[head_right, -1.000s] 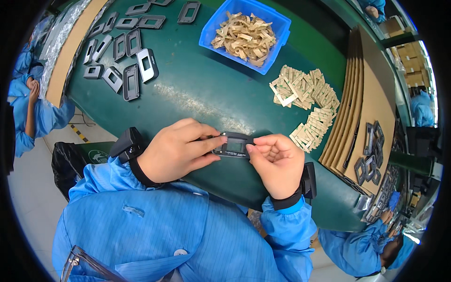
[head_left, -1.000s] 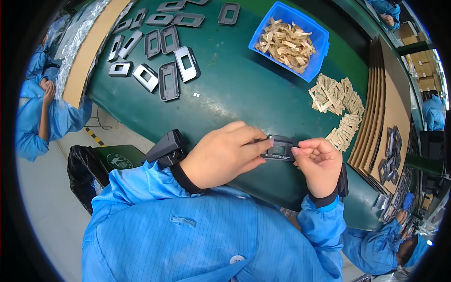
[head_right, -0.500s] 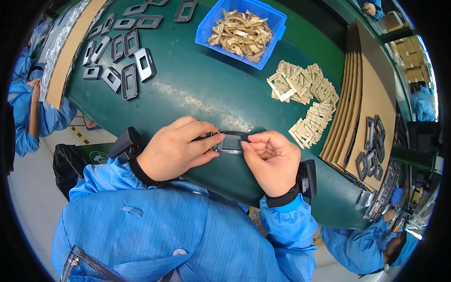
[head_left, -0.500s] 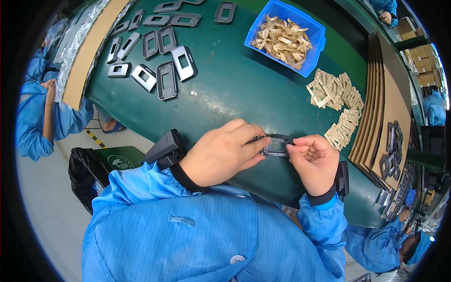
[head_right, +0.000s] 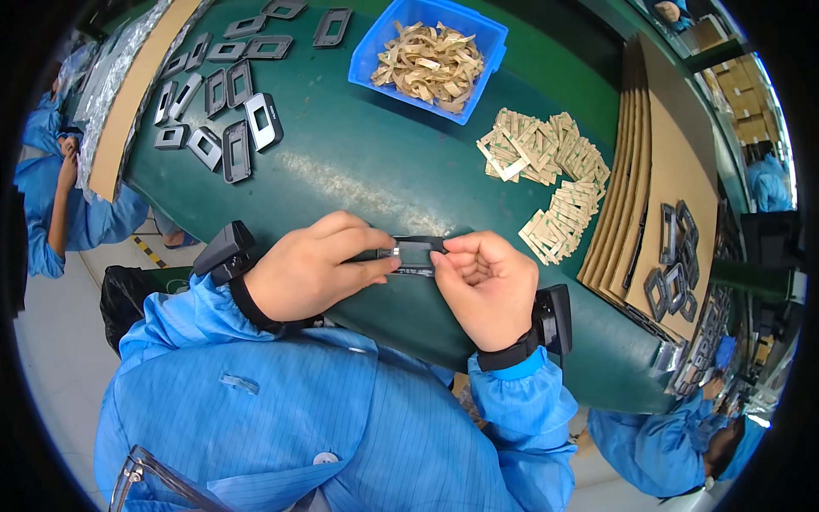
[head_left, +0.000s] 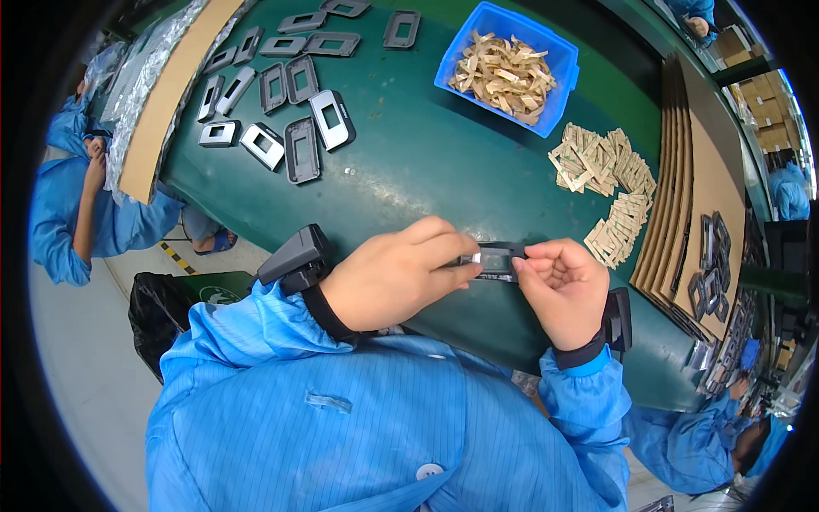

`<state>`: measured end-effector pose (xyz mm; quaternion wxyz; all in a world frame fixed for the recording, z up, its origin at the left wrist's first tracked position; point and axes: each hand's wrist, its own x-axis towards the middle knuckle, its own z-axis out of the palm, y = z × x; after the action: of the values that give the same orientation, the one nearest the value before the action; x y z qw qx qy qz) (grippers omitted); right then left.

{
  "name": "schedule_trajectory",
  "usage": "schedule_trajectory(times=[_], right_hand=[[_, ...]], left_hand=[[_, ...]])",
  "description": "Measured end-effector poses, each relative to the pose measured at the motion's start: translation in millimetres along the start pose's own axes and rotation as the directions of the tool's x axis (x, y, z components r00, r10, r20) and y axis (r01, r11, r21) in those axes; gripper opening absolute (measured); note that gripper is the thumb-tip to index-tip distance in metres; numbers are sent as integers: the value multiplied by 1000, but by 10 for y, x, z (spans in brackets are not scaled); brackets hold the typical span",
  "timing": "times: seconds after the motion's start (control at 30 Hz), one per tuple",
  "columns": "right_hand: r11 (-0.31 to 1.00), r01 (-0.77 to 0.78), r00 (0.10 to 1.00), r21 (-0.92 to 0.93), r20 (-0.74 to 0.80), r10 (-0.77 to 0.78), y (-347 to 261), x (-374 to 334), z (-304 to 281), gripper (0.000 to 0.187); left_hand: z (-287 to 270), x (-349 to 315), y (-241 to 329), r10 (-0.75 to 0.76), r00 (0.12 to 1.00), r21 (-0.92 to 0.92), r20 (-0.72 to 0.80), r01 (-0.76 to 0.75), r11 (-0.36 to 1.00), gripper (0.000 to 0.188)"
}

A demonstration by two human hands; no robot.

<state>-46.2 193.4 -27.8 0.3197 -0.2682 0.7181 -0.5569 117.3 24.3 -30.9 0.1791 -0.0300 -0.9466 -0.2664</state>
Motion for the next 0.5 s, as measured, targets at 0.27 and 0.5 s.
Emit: schedule_trajectory(times=[0.27, 0.5], right_hand=[[982, 134, 990, -135, -28, -139, 16, -22, 40, 11], [744, 512, 835, -429, 43, -549, -69, -42, 74, 9]], left_hand=[[-93, 125, -38, 111, 988, 66, 104, -119, 991, 18], [148, 63, 127, 162, 987, -58, -18, -163, 985, 18]])
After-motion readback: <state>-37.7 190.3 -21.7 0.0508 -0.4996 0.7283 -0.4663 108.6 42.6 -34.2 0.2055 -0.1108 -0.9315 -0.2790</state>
